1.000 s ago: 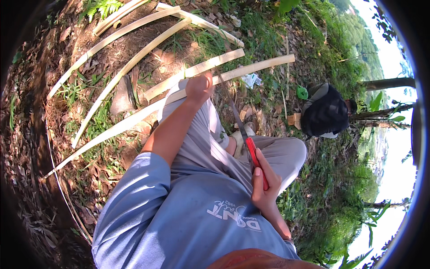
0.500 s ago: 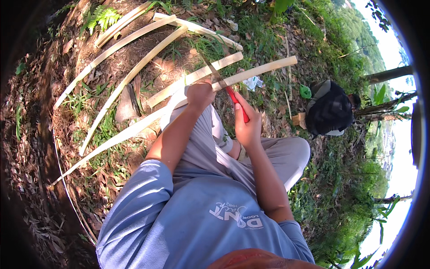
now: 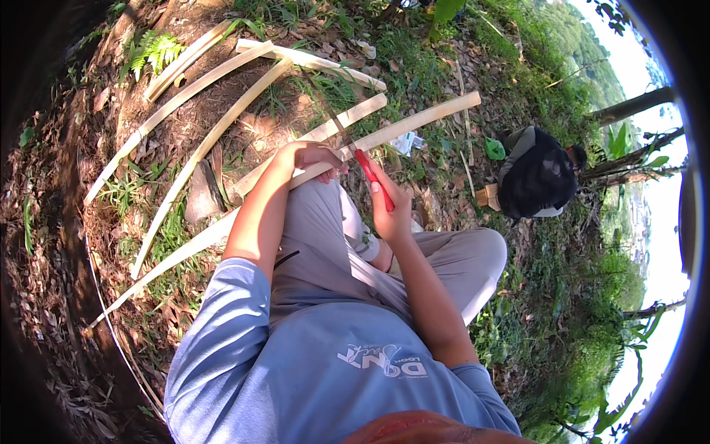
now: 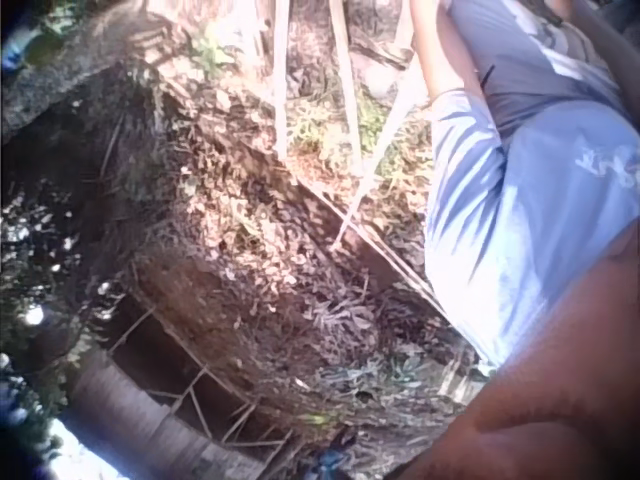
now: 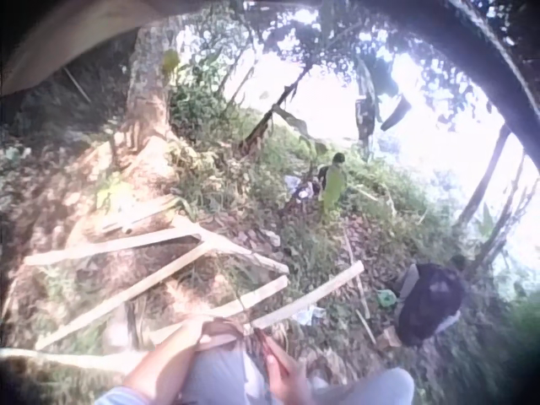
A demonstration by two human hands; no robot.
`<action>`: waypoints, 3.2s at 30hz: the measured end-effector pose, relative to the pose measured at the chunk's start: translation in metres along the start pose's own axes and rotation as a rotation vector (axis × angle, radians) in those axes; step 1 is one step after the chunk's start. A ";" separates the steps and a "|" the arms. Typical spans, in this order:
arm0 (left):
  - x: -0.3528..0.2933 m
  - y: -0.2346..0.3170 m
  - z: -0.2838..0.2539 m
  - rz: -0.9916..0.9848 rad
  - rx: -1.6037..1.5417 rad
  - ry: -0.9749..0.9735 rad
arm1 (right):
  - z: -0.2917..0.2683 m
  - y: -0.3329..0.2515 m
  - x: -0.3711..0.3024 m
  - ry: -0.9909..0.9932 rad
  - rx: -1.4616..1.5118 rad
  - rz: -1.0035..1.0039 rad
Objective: The person sits on the ground in a wooded area and uses a red-handled saw to cut thin wooden strips. They hold the wood against their leg and saw through it, then place the cut pieces on the ground. Another person is visible in the background.
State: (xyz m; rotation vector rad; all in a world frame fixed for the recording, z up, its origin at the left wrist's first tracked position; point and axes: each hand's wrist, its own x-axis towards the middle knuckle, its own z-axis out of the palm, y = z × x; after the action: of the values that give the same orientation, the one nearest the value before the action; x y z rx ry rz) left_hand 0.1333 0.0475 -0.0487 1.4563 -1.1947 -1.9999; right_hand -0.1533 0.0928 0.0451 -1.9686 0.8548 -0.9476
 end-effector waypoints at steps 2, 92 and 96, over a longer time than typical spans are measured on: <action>-0.011 0.021 0.016 0.034 -0.056 0.015 | -0.001 -0.015 0.002 -0.050 -0.040 0.104; 0.013 0.010 0.032 -0.015 0.843 0.447 | -0.016 -0.032 -0.044 -0.069 -0.055 0.160; 0.021 0.005 0.030 -0.045 0.779 0.514 | -0.082 -0.075 -0.123 -0.077 -0.132 0.213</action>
State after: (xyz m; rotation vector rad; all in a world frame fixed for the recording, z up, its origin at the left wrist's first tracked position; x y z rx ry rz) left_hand 0.0970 0.0413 -0.0537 2.1776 -1.7723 -1.0607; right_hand -0.2660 0.1990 0.1048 -1.9636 1.0818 -0.7036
